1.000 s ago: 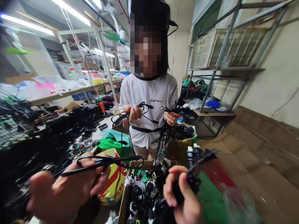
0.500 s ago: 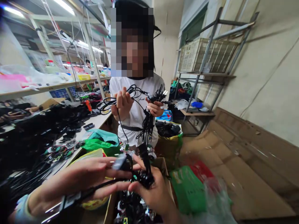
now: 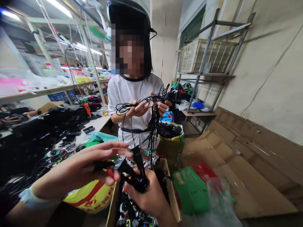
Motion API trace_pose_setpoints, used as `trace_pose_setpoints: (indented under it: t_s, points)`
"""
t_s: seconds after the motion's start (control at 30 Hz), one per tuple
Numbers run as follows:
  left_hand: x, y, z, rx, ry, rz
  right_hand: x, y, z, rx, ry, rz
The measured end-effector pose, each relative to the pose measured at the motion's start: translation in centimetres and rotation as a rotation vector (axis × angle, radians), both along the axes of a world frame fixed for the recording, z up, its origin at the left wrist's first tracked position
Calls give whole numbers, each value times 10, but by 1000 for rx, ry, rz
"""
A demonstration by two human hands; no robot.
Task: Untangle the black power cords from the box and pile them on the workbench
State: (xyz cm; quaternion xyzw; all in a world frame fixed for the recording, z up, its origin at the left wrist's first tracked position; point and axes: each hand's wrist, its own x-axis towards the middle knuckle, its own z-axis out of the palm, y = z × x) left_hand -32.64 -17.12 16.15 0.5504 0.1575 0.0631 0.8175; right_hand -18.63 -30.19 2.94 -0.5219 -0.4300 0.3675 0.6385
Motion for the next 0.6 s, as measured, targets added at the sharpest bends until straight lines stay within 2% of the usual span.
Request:
trace_pose_setpoints:
  t_s: [0.07,0.2,0.37,0.43,0.5,0.53,0.6]
  points:
    - [13,-4,-6,47,8,10,-1,1,3,-16,-25,-8]
    - [30,-7,-16,24,13,-66,-3,0,2,-85,-86,-89]
    - [31,0,-24,56,-204,-64,7,-14,-11,-129,-100,-285]
    - [30,12,-37,102,-249,-34,15,-27,-14,-115,-97,-349]
    - [32,28,-67,152,-184,28,21,-40,-13,-23,-83,-349]
    - [35,36,-90,186,-102,64,23,-47,-10,52,-42,-345]
    - [45,52,-150,289,152,65,24,-57,0,219,128,-388]
